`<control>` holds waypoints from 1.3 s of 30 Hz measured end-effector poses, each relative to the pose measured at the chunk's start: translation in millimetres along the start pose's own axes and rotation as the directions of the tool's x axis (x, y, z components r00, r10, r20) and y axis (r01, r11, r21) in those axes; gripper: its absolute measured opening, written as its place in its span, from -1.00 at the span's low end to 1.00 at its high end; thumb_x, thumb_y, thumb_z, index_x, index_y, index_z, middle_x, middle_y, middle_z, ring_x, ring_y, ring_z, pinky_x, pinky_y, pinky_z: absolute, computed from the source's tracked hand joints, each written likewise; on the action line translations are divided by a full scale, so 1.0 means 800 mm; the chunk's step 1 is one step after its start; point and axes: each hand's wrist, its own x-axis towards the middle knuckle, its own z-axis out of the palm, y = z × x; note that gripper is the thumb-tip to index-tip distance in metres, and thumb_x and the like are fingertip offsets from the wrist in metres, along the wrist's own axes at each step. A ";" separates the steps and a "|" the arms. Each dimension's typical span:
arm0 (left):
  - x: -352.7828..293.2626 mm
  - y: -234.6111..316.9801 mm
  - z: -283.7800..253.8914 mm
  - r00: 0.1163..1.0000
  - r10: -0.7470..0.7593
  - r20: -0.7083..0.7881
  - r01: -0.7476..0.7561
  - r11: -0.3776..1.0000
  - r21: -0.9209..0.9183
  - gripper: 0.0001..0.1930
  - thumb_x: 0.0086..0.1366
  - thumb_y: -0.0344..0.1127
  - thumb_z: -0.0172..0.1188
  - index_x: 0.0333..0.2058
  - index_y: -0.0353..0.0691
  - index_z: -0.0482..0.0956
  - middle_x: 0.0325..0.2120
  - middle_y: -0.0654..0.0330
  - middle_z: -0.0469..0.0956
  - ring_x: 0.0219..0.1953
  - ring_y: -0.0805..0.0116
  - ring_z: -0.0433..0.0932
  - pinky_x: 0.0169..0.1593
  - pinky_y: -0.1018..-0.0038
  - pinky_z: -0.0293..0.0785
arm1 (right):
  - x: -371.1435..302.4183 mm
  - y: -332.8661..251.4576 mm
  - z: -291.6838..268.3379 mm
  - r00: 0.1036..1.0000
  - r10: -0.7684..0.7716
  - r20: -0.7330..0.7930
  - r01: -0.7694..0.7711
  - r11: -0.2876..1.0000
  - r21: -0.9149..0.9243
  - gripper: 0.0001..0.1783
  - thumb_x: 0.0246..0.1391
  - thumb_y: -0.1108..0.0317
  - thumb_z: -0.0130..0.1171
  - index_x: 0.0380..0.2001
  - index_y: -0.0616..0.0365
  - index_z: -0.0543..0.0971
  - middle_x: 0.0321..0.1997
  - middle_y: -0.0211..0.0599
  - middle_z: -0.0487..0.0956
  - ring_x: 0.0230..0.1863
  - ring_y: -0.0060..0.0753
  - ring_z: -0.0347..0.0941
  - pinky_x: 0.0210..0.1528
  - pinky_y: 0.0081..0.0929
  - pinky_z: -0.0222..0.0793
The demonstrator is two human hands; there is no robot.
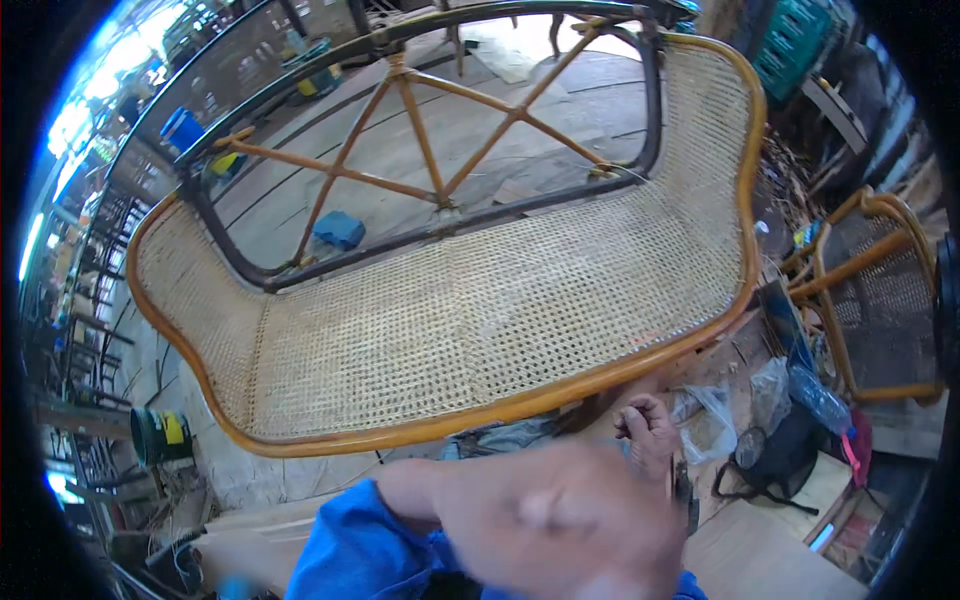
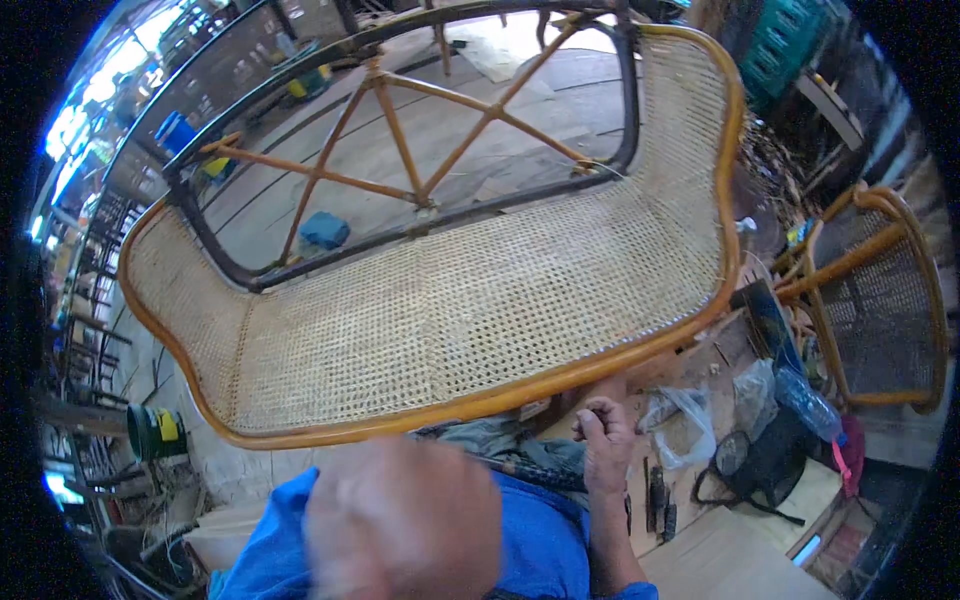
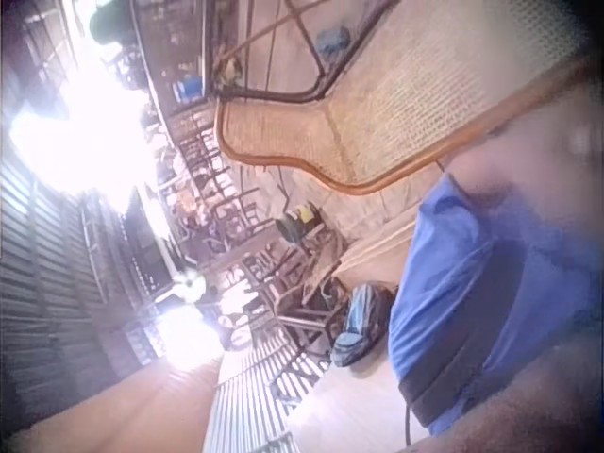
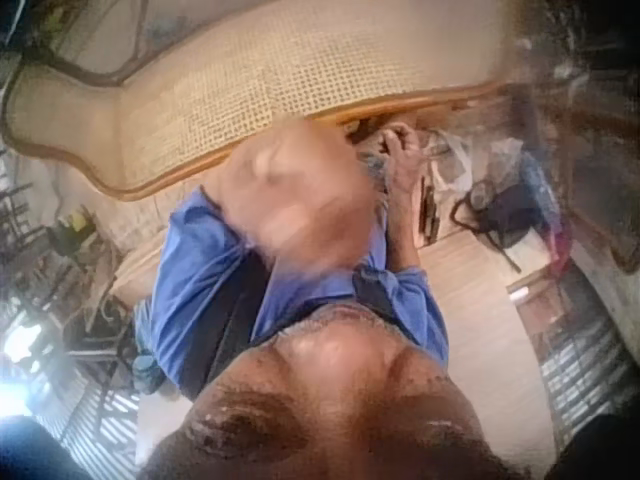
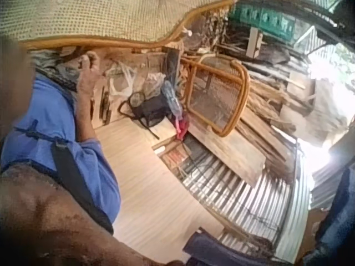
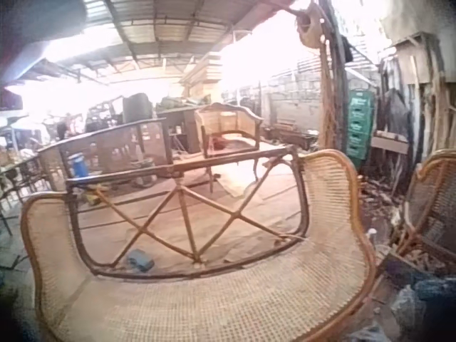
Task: The person repairs a rattan chair by inserting small wooden pegs into the frame and tapping them in with a hammer. They repeatedly pick up pegs, position them in the holes along the chair's edge, and strike them to secure the woven seat.
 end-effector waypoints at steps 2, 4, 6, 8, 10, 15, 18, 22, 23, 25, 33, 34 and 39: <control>0.028 0.015 0.024 0.911 -0.280 -0.304 0.349 0.916 0.201 -0.77 0.31 -0.31 -0.02 -0.36 -0.38 0.48 -0.69 0.07 0.43 -0.60 0.33 0.54 -0.60 0.43 0.40 | 0.002 0.000 0.004 0.995 0.066 0.077 -0.065 0.998 -0.015 -0.88 0.05 0.50 0.05 -0.29 0.18 0.45 -0.45 -0.44 0.45 -0.48 -0.67 0.35 -0.45 -0.72 0.31; 0.054 0.009 0.028 0.833 -0.366 -0.416 0.528 0.752 0.395 -0.78 0.31 -0.30 -0.05 -0.32 -0.36 0.45 -0.69 0.07 0.42 -0.62 0.31 0.51 -0.62 0.42 0.38 | 0.002 0.002 -0.002 0.996 0.080 0.037 -0.081 0.997 0.008 -0.87 0.05 0.50 0.05 -0.28 0.20 0.45 -0.45 -0.45 0.45 -0.48 -0.68 0.35 -0.45 -0.72 0.30; 0.067 -0.014 0.034 0.869 -0.354 -0.345 0.494 0.611 0.618 -0.78 0.30 -0.30 -0.05 -0.27 -0.36 0.43 -0.67 0.08 0.43 -0.64 0.28 0.49 -0.64 0.41 0.37 | -0.006 -0.008 -0.005 0.998 0.036 0.047 -0.040 0.994 0.102 -0.88 0.06 0.51 0.03 -0.28 0.21 0.45 -0.45 -0.45 0.45 -0.50 -0.68 0.34 -0.45 -0.73 0.29; 0.095 -0.014 0.055 0.786 -0.484 -0.385 0.553 0.272 0.788 -0.78 0.28 -0.30 -0.05 -0.24 -0.36 0.41 -0.66 0.11 0.43 -0.66 0.28 0.47 -0.64 0.39 0.37 | -0.006 -0.010 -0.006 0.995 0.025 0.094 -0.032 0.997 0.076 -0.88 0.07 0.51 0.02 -0.29 0.22 0.45 -0.45 -0.44 0.45 -0.50 -0.68 0.34 -0.44 -0.73 0.28; 0.117 0.005 0.086 0.611 -0.564 -0.555 0.689 0.035 0.724 -0.77 0.27 -0.30 -0.03 -0.20 -0.33 0.40 -0.66 0.15 0.43 -0.68 0.28 0.46 -0.64 0.36 0.37 | -0.013 -0.016 0.018 0.986 0.063 0.154 -0.076 0.994 0.081 -0.93 0.08 0.48 0.02 -0.35 0.20 0.46 -0.50 -0.46 0.45 -0.51 -0.69 0.33 -0.45 -0.74 0.26; 0.106 0.022 0.079 0.388 -0.715 -0.582 0.838 0.011 0.546 -0.70 0.24 -0.25 0.02 -0.08 -0.21 0.35 -0.69 0.23 0.42 -0.68 0.30 0.45 -0.63 0.31 0.37 | -0.007 0.001 0.001 0.986 0.052 0.161 -0.060 0.997 0.043 -0.92 0.09 0.45 0.01 -0.40 0.19 0.47 -0.53 -0.40 0.48 -0.52 -0.66 0.35 -0.44 -0.72 0.28; 0.082 0.024 0.065 0.385 -0.732 -0.562 0.830 0.008 0.558 -0.71 0.25 -0.24 0.01 -0.09 -0.21 0.36 -0.68 0.22 0.42 -0.67 0.30 0.45 -0.61 0.32 0.37 | -0.015 -0.002 -0.014 0.990 0.072 0.121 -0.070 0.997 -0.020 -0.92 0.10 0.45 -0.01 -0.39 0.21 0.48 -0.51 -0.38 0.50 -0.51 -0.65 0.36 -0.44 -0.70 0.30; 0.058 0.032 0.074 0.368 -0.696 -0.617 0.839 -0.038 0.543 -0.72 0.26 -0.23 0.00 -0.10 -0.22 0.37 -0.66 0.22 0.42 -0.64 0.31 0.45 -0.59 0.34 0.38 | -0.010 -0.007 0.002 0.986 0.005 0.169 0.011 0.995 -0.097 -0.90 0.12 0.45 -0.03 -0.37 0.20 0.48 -0.51 -0.41 0.49 -0.50 -0.68 0.35 -0.44 -0.72 0.28; 0.051 0.035 0.075 0.358 -0.697 -0.621 0.842 -0.046 0.538 -0.72 0.27 -0.23 -0.01 -0.10 -0.22 0.37 -0.66 0.22 0.43 -0.64 0.32 0.46 -0.58 0.34 0.38 | -0.014 0.001 0.002 0.980 0.057 0.192 -0.066 0.997 0.037 -0.90 0.12 0.44 -0.01 -0.37 0.19 0.48 -0.50 -0.43 0.49 -0.49 -0.69 0.36 -0.43 -0.73 0.28; 0.045 0.039 0.075 0.342 -0.702 -0.625 0.845 -0.062 0.532 -0.72 0.27 -0.22 -0.02 -0.10 -0.22 0.38 -0.65 0.22 0.43 -0.63 0.32 0.46 -0.57 0.35 0.38 | -0.017 0.002 0.003 0.978 0.062 0.198 -0.071 0.997 0.038 -0.90 0.11 0.42 0.00 -0.38 0.18 0.49 -0.53 -0.48 0.47 -0.51 -0.73 0.33 -0.45 -0.76 0.25; 0.031 0.046 0.068 0.340 -0.700 -0.629 0.847 -0.063 0.529 -0.72 0.29 -0.20 -0.05 -0.12 -0.23 0.39 -0.62 0.21 0.44 -0.58 0.34 0.46 -0.52 0.38 0.39 | -0.011 0.004 0.008 0.970 0.103 0.223 -0.096 0.995 -0.040 -0.90 0.12 0.41 0.01 -0.39 0.20 0.48 -0.52 -0.45 0.48 -0.50 -0.70 0.36 -0.44 -0.75 0.26; 0.029 0.047 0.068 0.342 -0.695 -0.632 0.848 -0.063 0.527 -0.72 0.29 -0.20 -0.05 -0.13 -0.24 0.40 -0.61 0.21 0.44 -0.57 0.35 0.46 -0.51 0.39 0.39 | -0.009 0.005 0.012 0.961 0.115 0.250 -0.111 0.993 -0.030 -0.90 0.13 0.41 0.01 -0.38 0.20 0.48 -0.51 -0.43 0.49 -0.49 -0.68 0.38 -0.42 -0.74 0.28; 0.024 0.044 0.059 0.370 -0.696 -0.615 0.852 -0.010 0.524 -0.72 0.31 -0.19 -0.07 -0.14 -0.24 0.41 -0.59 0.21 0.44 -0.54 0.36 0.46 -0.48 0.41 0.39 | -0.005 0.002 0.014 0.969 0.126 0.211 -0.116 0.992 -0.057 -0.92 0.11 0.43 0.01 -0.38 0.19 0.47 -0.51 -0.40 0.49 -0.49 -0.65 0.38 -0.44 -0.72 0.29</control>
